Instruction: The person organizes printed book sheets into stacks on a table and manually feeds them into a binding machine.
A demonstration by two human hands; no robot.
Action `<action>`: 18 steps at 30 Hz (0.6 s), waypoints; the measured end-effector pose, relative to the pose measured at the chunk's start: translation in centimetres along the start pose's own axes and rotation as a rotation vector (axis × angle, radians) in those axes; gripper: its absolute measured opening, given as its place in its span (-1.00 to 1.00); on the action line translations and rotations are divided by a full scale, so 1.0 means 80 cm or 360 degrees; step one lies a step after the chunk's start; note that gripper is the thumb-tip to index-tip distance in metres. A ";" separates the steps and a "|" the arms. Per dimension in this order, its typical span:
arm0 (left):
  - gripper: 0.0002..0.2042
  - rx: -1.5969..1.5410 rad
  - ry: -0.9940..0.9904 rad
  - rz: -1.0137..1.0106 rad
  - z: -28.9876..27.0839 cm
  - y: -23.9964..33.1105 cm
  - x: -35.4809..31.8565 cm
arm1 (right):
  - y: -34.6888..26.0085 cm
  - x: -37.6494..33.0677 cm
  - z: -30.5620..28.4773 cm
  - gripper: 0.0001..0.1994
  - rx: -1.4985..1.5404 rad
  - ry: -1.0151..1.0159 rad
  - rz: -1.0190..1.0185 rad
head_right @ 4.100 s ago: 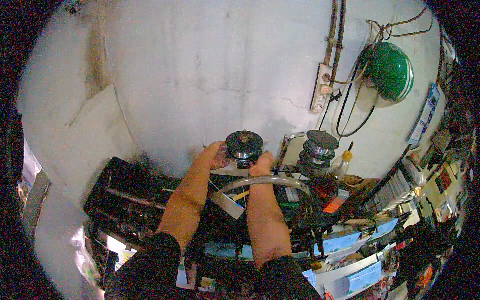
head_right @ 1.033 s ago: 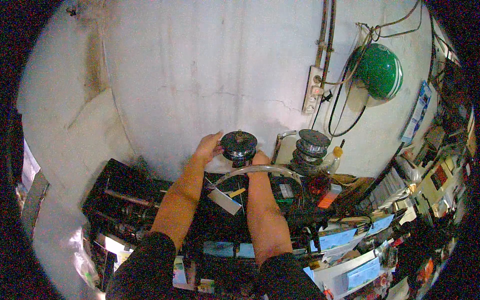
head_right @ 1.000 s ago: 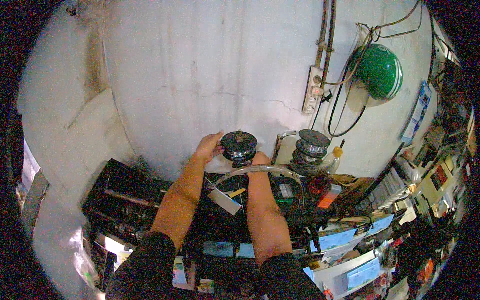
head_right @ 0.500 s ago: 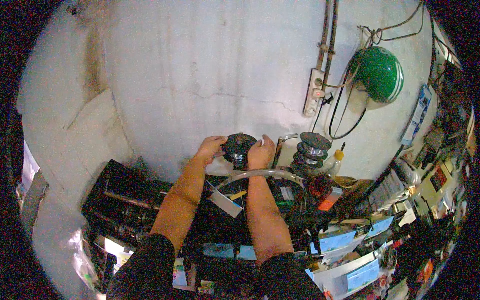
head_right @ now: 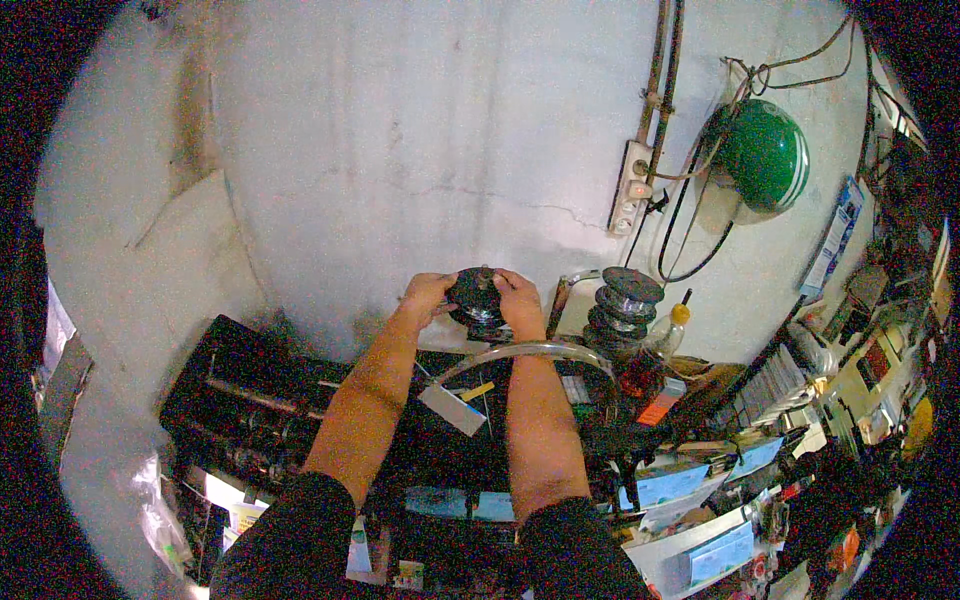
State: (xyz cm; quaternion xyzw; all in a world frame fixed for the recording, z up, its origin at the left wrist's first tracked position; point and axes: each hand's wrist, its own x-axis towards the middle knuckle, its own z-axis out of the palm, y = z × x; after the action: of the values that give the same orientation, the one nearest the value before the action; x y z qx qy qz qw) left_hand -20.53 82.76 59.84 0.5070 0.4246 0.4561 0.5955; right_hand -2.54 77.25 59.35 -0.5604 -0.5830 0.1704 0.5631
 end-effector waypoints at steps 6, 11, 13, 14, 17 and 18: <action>-0.69 0.0836 -0.0286 0.0527 -0.014 -0.023 0.041 | -0.045 -0.040 0.010 -0.72 -0.1033 0.0591 -0.0302; -0.64 0.0747 -0.0447 0.0310 -0.071 -0.012 0.027 | -0.077 -0.204 0.079 -0.55 -0.0387 0.0747 -0.0524; -0.57 0.0703 -0.0428 0.0366 -0.139 -0.011 0.030 | -0.136 -0.300 0.058 -0.49 -0.0277 -0.0097 -0.0389; -0.53 0.0651 -0.0415 0.0381 -0.149 -0.009 0.031 | -0.150 -0.345 0.019 -0.50 -0.0129 -0.0472 -0.0462; -0.50 0.0482 -0.0138 0.0245 -0.084 0.004 0.016 | -0.129 -0.466 -0.097 -0.54 0.0223 -0.0982 -0.0406; -0.48 0.0481 -0.0145 0.0265 -0.105 0.012 0.009 | -0.120 -0.505 -0.131 -0.54 0.0264 -0.1065 -0.0309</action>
State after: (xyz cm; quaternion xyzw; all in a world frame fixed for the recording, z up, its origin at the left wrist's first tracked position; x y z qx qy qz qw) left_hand -28.59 85.33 59.74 0.6443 0.4176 0.4114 0.4912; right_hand -8.68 35.55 51.72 -0.3681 -0.7697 0.3370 0.3982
